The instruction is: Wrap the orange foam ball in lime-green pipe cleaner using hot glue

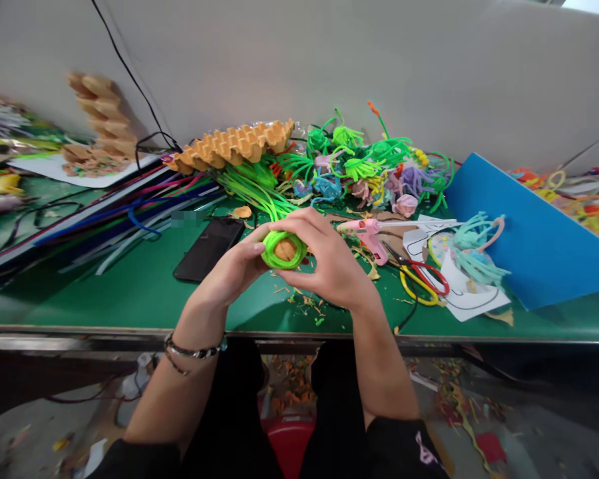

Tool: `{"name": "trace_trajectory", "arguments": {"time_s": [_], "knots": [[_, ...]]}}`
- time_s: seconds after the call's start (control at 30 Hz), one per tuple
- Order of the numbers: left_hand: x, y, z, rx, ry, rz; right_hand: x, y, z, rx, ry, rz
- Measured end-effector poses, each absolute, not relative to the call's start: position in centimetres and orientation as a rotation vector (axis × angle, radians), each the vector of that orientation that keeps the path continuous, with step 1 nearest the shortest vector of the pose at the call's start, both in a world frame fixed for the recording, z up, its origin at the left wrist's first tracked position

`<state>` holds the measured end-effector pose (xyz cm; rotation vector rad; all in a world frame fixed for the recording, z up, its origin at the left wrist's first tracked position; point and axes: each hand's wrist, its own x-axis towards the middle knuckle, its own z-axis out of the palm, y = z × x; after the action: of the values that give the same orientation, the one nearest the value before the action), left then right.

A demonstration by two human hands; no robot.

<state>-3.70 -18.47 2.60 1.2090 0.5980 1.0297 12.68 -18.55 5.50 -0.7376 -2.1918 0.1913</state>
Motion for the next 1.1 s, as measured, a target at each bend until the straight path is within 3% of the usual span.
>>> {"name": "trace_trajectory", "arguments": {"time_s": [0.37,0.73,1.1], "knots": [[-4.8,-18.5,2.7,1.619,0.738,1.051,12.8,-18.7,5.7,-0.665,-2.380,0.243],[-4.5,-18.5,2.8,1.160,0.634,1.000,12.8,-19.0,6.0,-0.736,-2.032,0.279],[-4.2,-18.3,2.8,1.203,0.520,1.218,11.7,-19.5,5.4,-0.780,-1.746,0.390]]}}
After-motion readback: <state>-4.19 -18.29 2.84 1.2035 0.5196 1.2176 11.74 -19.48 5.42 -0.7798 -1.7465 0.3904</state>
